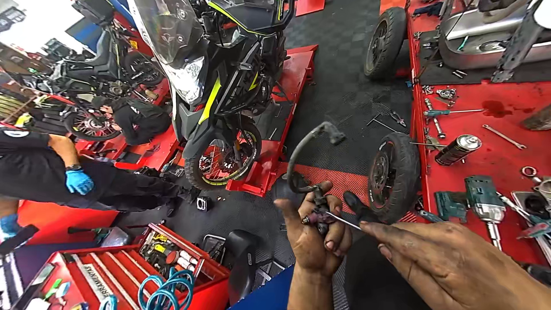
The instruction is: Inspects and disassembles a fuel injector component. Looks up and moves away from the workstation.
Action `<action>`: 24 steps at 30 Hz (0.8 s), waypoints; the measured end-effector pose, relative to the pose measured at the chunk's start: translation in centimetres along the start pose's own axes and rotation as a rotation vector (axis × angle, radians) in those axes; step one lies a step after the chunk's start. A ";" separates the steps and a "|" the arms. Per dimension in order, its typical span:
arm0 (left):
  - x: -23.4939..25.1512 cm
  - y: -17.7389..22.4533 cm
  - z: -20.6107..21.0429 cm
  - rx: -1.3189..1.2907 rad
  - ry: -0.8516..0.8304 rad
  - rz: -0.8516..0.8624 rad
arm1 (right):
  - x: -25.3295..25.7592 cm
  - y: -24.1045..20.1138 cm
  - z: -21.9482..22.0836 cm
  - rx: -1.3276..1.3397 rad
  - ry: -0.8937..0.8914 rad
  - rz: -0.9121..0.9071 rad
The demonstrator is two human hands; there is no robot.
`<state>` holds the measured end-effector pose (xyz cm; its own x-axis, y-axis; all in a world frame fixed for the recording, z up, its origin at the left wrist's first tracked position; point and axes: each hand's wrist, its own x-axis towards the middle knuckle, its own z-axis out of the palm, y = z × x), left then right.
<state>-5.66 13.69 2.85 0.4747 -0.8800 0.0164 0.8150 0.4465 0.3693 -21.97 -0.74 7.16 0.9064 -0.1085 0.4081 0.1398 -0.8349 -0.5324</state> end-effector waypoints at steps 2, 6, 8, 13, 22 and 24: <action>-0.1 0.1 -0.2 -0.022 -0.033 0.035 | -0.1 -0.2 0.1 0.022 -0.007 -0.010; 0.0 0.4 -0.2 0.011 -0.011 0.084 | -0.3 -0.5 0.2 0.038 -0.029 -0.021; 0.1 0.5 -0.1 0.026 0.026 0.108 | -0.3 -0.3 0.1 0.029 -0.032 -0.006; 0.2 0.6 0.5 0.044 0.161 0.136 | -0.4 0.1 -0.2 0.063 -0.065 0.066; 0.1 0.5 0.7 0.106 0.158 0.226 | -0.6 -0.2 -0.8 -0.015 0.163 -0.019; 0.0 0.3 0.7 0.123 0.130 0.238 | -0.8 -0.4 -1.2 -0.005 0.275 -0.033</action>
<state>-5.66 13.70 3.61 0.6925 -0.7214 0.0002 0.6332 0.6079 0.4791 -23.27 -0.98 7.90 0.7591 -0.2234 0.6114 0.1648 -0.8427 -0.5125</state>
